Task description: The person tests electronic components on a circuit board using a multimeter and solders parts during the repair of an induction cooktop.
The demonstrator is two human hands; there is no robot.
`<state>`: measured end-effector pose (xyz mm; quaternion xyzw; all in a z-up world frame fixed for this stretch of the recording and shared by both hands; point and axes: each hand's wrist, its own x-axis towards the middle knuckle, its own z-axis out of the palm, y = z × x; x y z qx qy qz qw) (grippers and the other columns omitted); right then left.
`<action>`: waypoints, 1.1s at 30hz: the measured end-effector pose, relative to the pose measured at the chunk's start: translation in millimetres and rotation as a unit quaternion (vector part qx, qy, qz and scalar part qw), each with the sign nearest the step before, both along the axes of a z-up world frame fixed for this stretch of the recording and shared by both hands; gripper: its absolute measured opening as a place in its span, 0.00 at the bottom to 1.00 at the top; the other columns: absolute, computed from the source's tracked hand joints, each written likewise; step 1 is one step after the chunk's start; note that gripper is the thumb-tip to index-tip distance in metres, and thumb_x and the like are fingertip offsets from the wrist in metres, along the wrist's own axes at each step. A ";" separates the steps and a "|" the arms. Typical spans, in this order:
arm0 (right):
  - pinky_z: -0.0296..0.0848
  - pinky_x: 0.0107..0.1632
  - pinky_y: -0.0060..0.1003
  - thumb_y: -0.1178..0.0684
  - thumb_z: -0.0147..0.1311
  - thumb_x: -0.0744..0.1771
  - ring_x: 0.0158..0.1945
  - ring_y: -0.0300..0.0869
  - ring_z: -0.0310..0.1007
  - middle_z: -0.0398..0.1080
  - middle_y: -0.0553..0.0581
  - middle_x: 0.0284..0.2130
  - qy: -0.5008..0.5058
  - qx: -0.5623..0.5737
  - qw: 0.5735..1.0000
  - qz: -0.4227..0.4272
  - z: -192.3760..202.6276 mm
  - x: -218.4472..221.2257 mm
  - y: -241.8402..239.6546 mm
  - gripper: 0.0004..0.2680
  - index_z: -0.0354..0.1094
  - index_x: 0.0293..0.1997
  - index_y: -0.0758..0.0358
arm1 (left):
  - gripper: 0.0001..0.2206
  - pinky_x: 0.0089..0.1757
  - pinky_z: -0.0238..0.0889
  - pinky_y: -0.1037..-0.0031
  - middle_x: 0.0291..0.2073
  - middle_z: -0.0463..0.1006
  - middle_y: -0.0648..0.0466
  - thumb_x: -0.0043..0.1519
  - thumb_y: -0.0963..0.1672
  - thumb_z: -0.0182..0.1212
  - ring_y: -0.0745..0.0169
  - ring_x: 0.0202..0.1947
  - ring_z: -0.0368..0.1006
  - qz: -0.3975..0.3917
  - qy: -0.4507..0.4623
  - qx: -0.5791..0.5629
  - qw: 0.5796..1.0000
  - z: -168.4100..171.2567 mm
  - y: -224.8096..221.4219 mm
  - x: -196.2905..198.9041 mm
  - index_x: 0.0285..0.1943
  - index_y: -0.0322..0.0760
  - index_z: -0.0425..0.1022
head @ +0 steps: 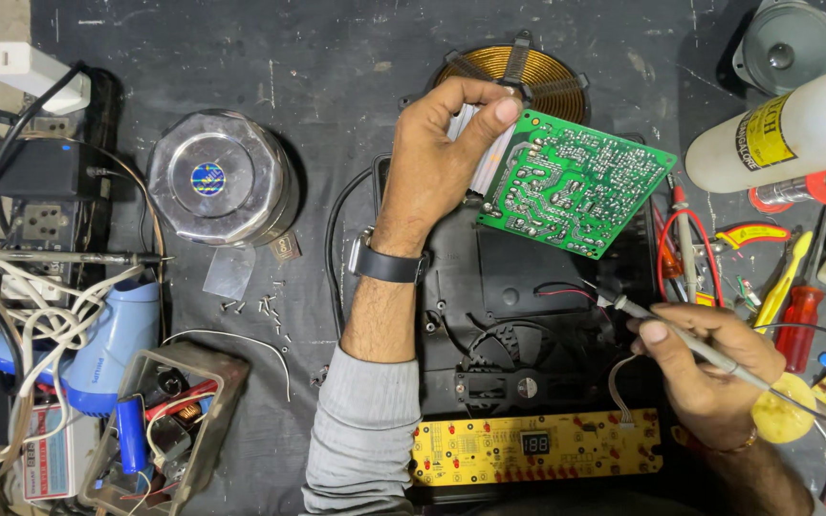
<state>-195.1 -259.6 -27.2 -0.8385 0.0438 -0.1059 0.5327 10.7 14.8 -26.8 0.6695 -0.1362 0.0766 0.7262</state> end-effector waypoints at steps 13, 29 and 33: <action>0.77 0.43 0.29 0.61 0.59 0.69 0.33 0.36 0.77 0.78 0.60 0.35 0.016 0.046 0.998 0.035 -5.4 9.8 -4.3 0.06 0.71 0.48 0.71 | 0.17 0.50 0.72 0.75 0.43 0.84 0.57 0.70 0.53 0.58 0.71 0.45 0.78 -0.031 -0.006 -0.001 0.999 -9.3 7.6 1.4 0.51 0.36 0.81; 0.75 0.40 0.38 0.60 0.52 0.75 0.32 0.45 0.75 0.76 0.67 0.33 -0.045 0.368 0.923 0.100 -53.7 4.2 -48.3 0.07 0.70 0.42 0.75 | 0.16 0.49 0.72 0.77 0.46 0.84 0.56 0.71 0.50 0.59 0.73 0.46 0.76 -0.051 0.003 -0.031 0.998 -7.0 8.4 -1.1 0.56 0.34 0.80; 0.71 0.45 0.39 0.58 0.56 0.73 0.38 0.48 0.74 0.74 0.67 0.37 -0.003 0.525 0.850 0.035 -44.4 11.6 -71.8 0.07 0.66 0.48 0.74 | 0.15 0.52 0.72 0.76 0.47 0.84 0.55 0.69 0.47 0.65 0.71 0.48 0.77 0.013 -0.039 -0.034 0.999 5.5 -2.6 -7.8 0.59 0.32 0.78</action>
